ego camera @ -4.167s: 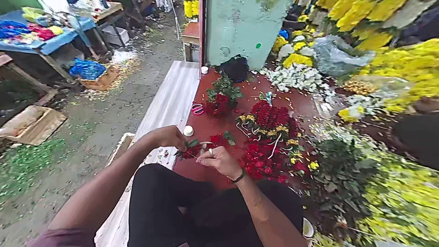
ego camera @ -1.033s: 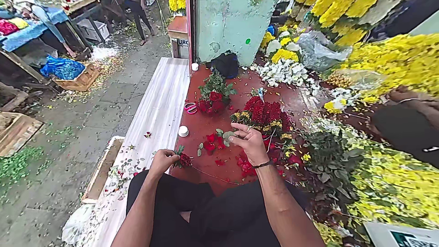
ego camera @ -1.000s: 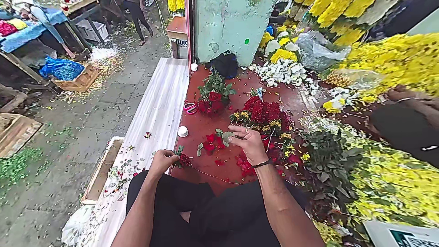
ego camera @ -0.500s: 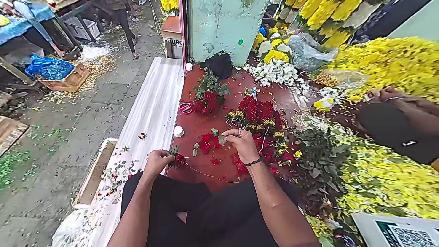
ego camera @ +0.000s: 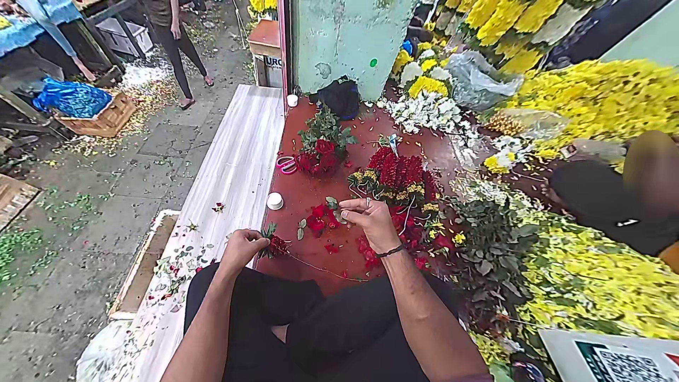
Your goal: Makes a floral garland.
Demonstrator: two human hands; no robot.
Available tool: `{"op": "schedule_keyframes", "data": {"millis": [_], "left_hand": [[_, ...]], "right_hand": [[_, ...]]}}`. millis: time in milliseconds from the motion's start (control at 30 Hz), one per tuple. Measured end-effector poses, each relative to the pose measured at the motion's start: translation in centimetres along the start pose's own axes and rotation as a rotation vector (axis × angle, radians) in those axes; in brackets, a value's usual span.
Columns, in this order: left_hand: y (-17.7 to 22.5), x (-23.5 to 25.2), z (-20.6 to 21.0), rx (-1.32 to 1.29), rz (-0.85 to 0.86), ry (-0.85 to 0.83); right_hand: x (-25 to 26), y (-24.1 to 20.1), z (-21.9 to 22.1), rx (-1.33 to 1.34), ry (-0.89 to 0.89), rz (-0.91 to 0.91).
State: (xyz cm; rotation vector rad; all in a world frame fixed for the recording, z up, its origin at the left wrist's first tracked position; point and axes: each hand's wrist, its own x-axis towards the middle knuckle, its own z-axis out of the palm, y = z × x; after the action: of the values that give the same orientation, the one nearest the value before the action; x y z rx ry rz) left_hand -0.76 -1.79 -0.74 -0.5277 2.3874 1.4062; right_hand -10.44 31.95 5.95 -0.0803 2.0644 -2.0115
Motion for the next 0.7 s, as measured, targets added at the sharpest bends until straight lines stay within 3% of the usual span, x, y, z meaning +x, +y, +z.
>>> {"op": "schedule_keyframes", "data": {"millis": [700], "left_hand": [[0.03,-0.09,-0.11,0.023,0.002,0.006]], "right_hand": [[-0.18,0.16,0.28,0.06,-0.059,-0.079]]}}
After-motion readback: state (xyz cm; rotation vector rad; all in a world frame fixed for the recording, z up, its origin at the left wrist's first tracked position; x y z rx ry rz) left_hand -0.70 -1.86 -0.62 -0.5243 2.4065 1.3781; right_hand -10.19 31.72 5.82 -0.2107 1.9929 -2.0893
